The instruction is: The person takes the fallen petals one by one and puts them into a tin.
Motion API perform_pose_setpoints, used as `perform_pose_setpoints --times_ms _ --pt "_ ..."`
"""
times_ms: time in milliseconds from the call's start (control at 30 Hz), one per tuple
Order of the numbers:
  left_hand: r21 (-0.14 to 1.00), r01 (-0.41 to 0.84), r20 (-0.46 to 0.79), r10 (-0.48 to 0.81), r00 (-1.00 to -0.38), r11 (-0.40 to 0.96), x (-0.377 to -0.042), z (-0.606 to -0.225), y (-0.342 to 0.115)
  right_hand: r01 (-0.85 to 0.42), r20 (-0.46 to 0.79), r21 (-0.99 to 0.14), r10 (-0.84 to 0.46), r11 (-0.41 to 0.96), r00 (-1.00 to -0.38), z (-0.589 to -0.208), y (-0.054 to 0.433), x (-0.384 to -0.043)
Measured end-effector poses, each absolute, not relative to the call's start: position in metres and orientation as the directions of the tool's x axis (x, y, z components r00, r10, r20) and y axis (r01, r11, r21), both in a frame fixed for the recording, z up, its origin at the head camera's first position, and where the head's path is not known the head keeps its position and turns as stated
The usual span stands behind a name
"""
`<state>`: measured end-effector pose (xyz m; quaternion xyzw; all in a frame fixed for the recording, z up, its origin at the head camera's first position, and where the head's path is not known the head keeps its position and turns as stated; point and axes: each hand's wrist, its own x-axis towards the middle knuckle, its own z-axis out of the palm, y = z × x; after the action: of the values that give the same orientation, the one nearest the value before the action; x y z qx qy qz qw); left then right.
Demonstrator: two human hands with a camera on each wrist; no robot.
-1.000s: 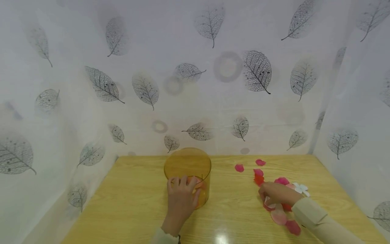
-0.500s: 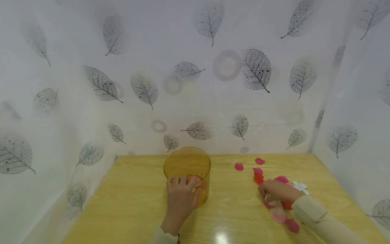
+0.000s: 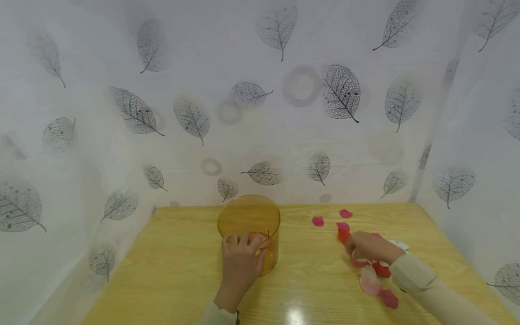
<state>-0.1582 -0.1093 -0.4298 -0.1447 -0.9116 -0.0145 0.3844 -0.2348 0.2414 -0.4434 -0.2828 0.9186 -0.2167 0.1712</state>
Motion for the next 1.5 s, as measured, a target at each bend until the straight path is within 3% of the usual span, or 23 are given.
perform_pose_setpoints --times_ms 300,567,767,933,1133,1300,1500 --pt "-0.059 0.290 0.708 0.245 -0.663 0.955 -0.161 -0.433 -0.109 -0.551 -0.092 -0.381 -0.624 0.742 -0.776 -0.436 0.240 -0.243" --pt "-0.070 0.282 0.717 0.245 -0.653 0.957 -0.162 -0.432 -0.112 -0.595 0.014 -0.306 -0.621 0.743 -0.783 -0.400 0.218 -0.264" --pt "-0.076 0.275 0.710 0.246 -0.660 0.958 -0.161 -0.431 -0.113 -0.679 0.182 -0.292 -0.658 0.674 -0.731 -0.363 0.180 -0.286" --pt "-0.075 0.280 0.705 0.249 -0.664 0.957 -0.162 -0.432 -0.112 -0.728 0.214 -0.264 -0.697 0.633 -0.684 -0.334 0.132 -0.294" --pt "-0.071 0.288 0.709 0.252 -0.659 0.955 -0.162 -0.431 -0.111 -0.818 0.287 -0.222 -0.766 0.531 -0.575 -0.327 0.077 -0.301" --pt "-0.069 0.284 0.703 0.249 -0.666 0.956 -0.161 -0.429 -0.111 -0.868 0.238 -0.182 -0.836 0.461 -0.494 -0.341 0.041 -0.300" --pt "-0.047 0.294 0.703 0.241 -0.669 0.955 -0.161 -0.430 -0.112 -0.842 0.075 -0.277 -0.863 0.464 -0.500 -0.357 0.016 -0.290"
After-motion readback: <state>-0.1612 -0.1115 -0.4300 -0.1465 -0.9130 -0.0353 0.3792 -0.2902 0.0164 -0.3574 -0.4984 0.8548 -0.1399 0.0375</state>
